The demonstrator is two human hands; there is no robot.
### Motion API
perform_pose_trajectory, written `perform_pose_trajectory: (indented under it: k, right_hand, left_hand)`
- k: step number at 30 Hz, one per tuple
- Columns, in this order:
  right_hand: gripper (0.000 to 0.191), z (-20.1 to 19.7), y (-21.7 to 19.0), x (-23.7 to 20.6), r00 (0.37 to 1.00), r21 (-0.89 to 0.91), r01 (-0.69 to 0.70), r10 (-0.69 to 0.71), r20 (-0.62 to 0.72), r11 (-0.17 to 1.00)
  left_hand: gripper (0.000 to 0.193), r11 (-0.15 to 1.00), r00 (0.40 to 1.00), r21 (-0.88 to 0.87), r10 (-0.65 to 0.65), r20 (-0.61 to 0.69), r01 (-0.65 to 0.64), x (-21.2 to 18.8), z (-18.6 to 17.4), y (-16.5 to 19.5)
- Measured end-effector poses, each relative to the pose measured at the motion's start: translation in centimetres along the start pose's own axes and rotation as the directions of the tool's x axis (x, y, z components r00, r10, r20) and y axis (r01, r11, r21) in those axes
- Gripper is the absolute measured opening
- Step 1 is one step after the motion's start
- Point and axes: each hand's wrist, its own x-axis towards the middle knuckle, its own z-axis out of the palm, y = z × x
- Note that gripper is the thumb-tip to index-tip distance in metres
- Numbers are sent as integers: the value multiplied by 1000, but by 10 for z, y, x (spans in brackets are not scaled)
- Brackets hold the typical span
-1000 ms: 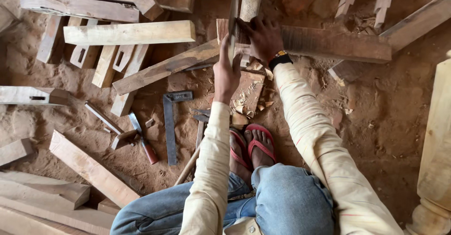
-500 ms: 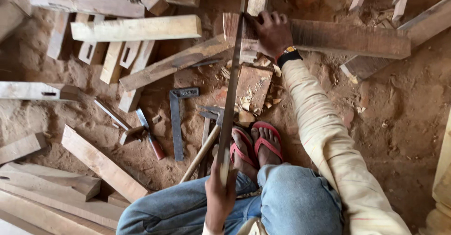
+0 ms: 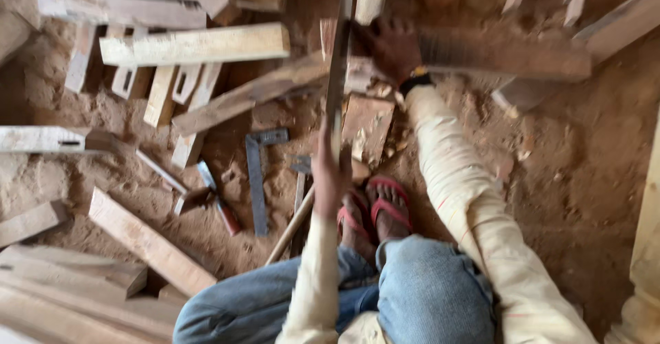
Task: The person smooths a wooden plank with a hand plane, then measures and marks it using a ruler and square. They then saw the plank along the marked line and place the cut piece aside.
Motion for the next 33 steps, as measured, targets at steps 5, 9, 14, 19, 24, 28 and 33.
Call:
perform_pose_trajectory:
  k: [5, 9, 14, 19, 24, 28, 33]
  right_hand:
    - [116, 15, 5, -3, 997, 63, -2, -3, 75, 998]
    - [115, 19, 10, -2, 999, 113, 31, -36, 37, 993]
    - [112, 15, 9, -3, 999, 85, 17, -21, 42, 996]
    - [115, 6, 5, -7, 997, 80, 49, -44, -65, 996]
    - [115, 12, 8, -5, 999, 93, 42, -41, -13, 995]
    - [115, 27, 14, -2, 999, 16, 32, -32, 16, 999]
    - [109, 35, 13, -7, 1000, 46, 5, -5, 1, 999]
  left_hand:
    - [58, 881, 877, -58, -458, 147, 470, -125, -90, 95]
    - [55, 863, 857, -41, -493, 150, 504, -131, -106, 108]
    - [61, 976, 982, -115, -176, 69, 183, -27, -27, 24]
    - [68, 971, 973, -110, -199, 118, 212, 82, 62, -63]
    - [64, 974, 971, -73, -202, 129, 213, 25, 16, -14]
    - [59, 918, 915, -75, -375, 151, 389, -107, -69, 70]
    - [56, 809, 794, -14, -574, 199, 588, -177, -121, 116]
